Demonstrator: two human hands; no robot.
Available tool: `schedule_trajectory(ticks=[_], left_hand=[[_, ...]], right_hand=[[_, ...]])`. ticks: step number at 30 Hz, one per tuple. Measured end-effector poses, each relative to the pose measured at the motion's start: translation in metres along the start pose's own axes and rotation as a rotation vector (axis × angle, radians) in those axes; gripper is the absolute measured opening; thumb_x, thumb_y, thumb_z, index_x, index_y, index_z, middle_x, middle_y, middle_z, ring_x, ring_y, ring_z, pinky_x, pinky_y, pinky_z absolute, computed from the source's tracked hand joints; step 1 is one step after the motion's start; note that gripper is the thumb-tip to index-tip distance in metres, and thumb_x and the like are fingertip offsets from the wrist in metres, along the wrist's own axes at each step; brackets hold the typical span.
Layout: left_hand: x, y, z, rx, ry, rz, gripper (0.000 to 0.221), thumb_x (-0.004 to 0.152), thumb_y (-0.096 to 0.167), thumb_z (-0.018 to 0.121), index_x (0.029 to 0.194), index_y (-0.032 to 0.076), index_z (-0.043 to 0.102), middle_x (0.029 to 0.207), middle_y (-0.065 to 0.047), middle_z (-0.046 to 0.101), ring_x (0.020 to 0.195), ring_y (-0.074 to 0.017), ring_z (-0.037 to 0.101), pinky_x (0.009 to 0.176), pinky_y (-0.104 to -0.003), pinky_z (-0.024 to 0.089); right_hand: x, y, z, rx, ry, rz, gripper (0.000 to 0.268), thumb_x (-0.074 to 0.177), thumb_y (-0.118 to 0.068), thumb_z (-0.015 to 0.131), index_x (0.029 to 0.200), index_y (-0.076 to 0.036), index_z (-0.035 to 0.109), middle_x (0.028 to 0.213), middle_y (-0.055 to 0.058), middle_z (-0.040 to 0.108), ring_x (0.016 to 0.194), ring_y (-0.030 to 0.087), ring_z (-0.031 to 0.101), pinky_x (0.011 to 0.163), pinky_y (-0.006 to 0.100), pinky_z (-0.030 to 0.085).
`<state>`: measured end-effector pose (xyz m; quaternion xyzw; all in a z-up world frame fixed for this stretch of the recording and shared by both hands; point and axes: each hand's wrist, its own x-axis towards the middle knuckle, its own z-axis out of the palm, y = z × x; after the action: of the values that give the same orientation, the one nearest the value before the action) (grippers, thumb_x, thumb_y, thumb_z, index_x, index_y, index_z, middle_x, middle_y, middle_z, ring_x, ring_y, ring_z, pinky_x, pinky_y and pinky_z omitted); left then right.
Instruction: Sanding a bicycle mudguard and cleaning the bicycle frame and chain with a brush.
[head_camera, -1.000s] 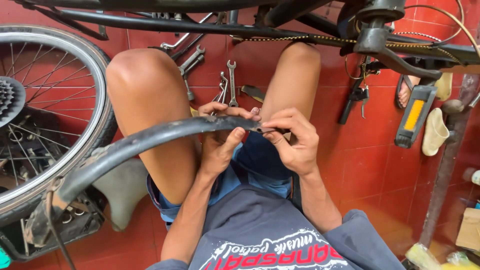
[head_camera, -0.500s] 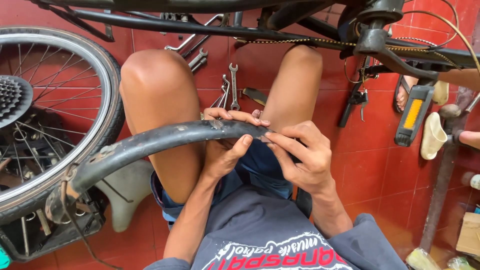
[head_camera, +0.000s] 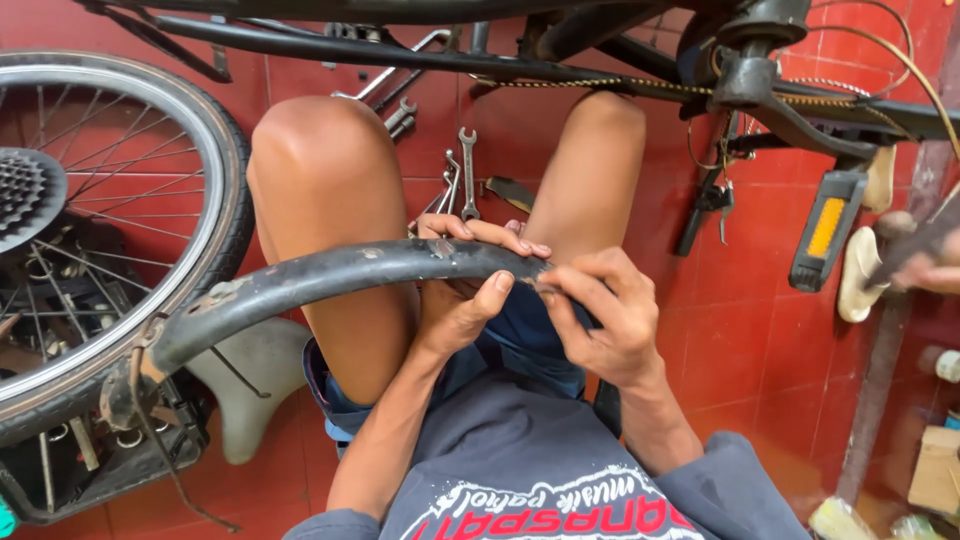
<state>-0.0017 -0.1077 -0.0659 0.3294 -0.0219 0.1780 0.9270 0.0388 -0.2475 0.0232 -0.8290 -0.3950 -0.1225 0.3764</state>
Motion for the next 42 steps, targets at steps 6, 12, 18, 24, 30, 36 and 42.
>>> schedule_trajectory(ticks=[6,12,18,24,30,36,42], left_hand=[[0.000,0.005,-0.003,0.063,-0.008,-0.003,0.054,0.092,0.010,0.074,0.112,0.000,0.024,0.102,-0.026,0.069,0.097,-0.0368,0.075,0.119,-0.055,0.034],[0.001,0.006,0.002,0.061,0.011,-0.008,0.053,0.093,0.008,0.072,0.113,0.002,0.024,0.105,-0.025,0.068,0.100,-0.0357,0.073,0.119,-0.055,0.035],[0.000,0.003,0.000,0.084,0.018,0.014,0.053,0.093,0.007,0.072,0.112,0.000,0.024,0.103,-0.026,0.068,0.096,-0.0373,0.075,0.118,-0.055,0.037],[-0.001,0.002,0.003,0.099,0.027,0.007,0.054,0.092,0.008,0.073,0.112,0.000,0.024,0.103,-0.025,0.069,0.095,-0.0356,0.074,0.117,-0.056,0.038],[0.002,0.002,0.006,0.108,0.016,0.012,0.052,0.093,0.009,0.072,0.112,0.001,0.024,0.103,-0.025,0.068,0.097,-0.0354,0.074,0.117,-0.056,0.038],[0.000,-0.003,0.006,0.087,0.035,0.014,0.053,0.092,0.008,0.072,0.113,0.004,0.024,0.102,-0.023,0.068,0.095,-0.0355,0.074,0.116,-0.055,0.040],[-0.001,0.003,0.008,0.082,0.042,0.003,0.051,0.093,0.009,0.071,0.113,0.004,0.024,0.102,-0.024,0.068,0.094,-0.0360,0.074,0.114,-0.057,0.042]], right_hand=[[0.002,0.002,0.003,0.035,0.016,0.002,0.004,0.090,0.000,0.075,0.091,0.001,0.079,0.081,0.013,0.062,0.058,0.022,0.057,0.050,0.035,0.052],[0.010,0.001,0.008,-0.031,0.036,-0.064,0.003,0.089,0.001,0.077,0.090,0.001,0.079,0.082,0.013,0.062,0.058,0.022,0.056,0.051,0.035,0.053],[0.004,0.002,0.000,-0.136,0.005,-0.083,0.002,0.088,-0.002,0.078,0.088,-0.001,0.080,0.079,0.010,0.063,0.058,0.020,0.058,0.051,0.033,0.054],[0.015,-0.004,-0.002,-0.123,-0.007,-0.090,0.003,0.090,-0.002,0.076,0.089,-0.002,0.079,0.080,0.011,0.064,0.059,0.023,0.058,0.054,0.035,0.054],[0.014,-0.002,-0.001,-0.131,0.001,-0.090,0.002,0.089,-0.001,0.077,0.089,-0.002,0.079,0.081,0.011,0.065,0.060,0.022,0.058,0.054,0.035,0.054],[-0.001,0.008,-0.008,-0.061,0.003,-0.052,0.004,0.090,-0.001,0.075,0.089,0.000,0.079,0.080,0.012,0.063,0.058,0.022,0.056,0.053,0.035,0.054],[0.008,0.004,0.003,0.044,0.021,-0.007,0.003,0.087,0.001,0.078,0.090,0.000,0.079,0.082,0.013,0.065,0.059,0.024,0.058,0.054,0.036,0.054]])
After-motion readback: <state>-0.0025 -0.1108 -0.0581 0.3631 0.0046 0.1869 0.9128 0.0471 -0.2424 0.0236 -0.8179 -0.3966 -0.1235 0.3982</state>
